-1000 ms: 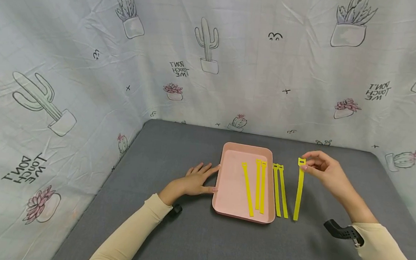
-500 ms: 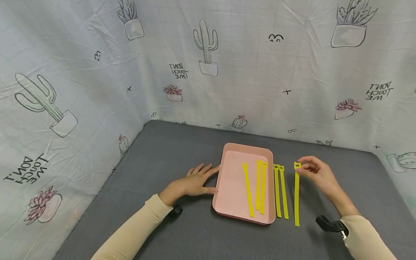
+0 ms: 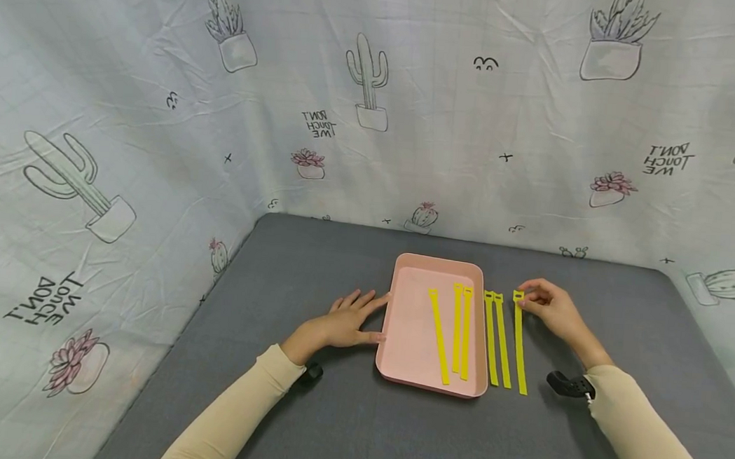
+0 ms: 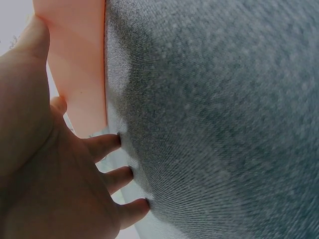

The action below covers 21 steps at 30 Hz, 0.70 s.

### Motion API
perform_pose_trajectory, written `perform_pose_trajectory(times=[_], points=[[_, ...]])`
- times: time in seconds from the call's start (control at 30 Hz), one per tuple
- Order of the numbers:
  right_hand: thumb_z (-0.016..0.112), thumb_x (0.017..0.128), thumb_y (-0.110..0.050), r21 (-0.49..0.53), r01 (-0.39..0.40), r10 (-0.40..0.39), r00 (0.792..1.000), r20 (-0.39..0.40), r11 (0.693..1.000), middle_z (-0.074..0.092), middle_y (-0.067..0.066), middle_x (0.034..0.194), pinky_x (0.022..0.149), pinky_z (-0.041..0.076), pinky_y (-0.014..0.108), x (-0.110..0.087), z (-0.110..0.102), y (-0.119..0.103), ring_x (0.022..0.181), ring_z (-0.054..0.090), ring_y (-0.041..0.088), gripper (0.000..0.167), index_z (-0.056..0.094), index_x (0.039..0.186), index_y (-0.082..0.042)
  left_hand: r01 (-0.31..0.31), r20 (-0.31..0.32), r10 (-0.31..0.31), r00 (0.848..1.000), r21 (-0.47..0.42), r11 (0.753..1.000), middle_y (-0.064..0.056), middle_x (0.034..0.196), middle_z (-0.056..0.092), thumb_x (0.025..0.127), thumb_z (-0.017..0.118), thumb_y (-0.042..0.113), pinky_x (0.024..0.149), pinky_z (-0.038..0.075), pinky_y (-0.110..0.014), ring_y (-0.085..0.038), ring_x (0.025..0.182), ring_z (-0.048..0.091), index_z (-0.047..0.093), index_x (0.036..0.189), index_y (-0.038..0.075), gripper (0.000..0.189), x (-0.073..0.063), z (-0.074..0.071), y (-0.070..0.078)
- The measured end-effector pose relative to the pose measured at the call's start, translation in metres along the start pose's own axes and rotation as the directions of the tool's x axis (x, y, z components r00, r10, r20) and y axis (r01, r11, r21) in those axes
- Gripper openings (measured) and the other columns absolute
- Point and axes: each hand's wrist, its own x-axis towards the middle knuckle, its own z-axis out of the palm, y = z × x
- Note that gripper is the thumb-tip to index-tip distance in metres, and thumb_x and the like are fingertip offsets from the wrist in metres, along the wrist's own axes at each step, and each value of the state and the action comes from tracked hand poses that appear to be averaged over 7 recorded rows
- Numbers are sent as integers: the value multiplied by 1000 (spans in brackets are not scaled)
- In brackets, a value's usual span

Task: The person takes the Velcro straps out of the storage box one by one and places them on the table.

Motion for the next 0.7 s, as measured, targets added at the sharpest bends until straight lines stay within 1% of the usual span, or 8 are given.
perform_pose_trajectory(times=[0.1, 0.23, 0.43, 0.7], points=[[64, 97, -11, -13, -3, 3, 1000, 14, 1000, 70, 18, 93, 64, 51, 26, 2, 4, 2, 73, 63, 10, 27, 60, 120, 1, -2, 4, 2, 1000, -4, 1000, -9, 169, 11, 96, 53, 58, 119, 10, -67, -41, 155, 5, 8, 160, 38, 81, -1, 0, 0], [64, 97, -10, -61, -8, 9, 1000, 21, 998, 71, 21, 95, 64, 49, 24, 5, 8, 4, 73, 62, 7, 26, 61, 119, 2, -9, 4, 9, 1000, -7, 1000, -9, 169, 11, 96, 53, 59, 119, 11, -67, -42, 155, 5, 7, 160, 38, 81, -1, 1, -1], [65, 96, -10, -114, -16, 17, 1000, 13, 993, 71, 19, 94, 64, 48, 23, 9, 12, 5, 73, 61, 6, 25, 62, 118, 1, -7, 3, 7, 1000, 0, 1000, -9, 169, 10, 96, 52, 60, 119, 11, -67, -41, 155, 5, 7, 159, 39, 81, 0, 2, -2], [68, 93, -6, -126, -10, 7, 1000, -24, 992, 70, 18, 91, 62, 47, 22, 12, 17, 7, 69, 59, 4, 24, 63, 115, 1, -6, 5, 6, 1000, 6, 1000, -9, 169, 10, 95, 53, 60, 119, 11, -68, -41, 155, 5, 8, 160, 37, 81, 0, 2, -2]])
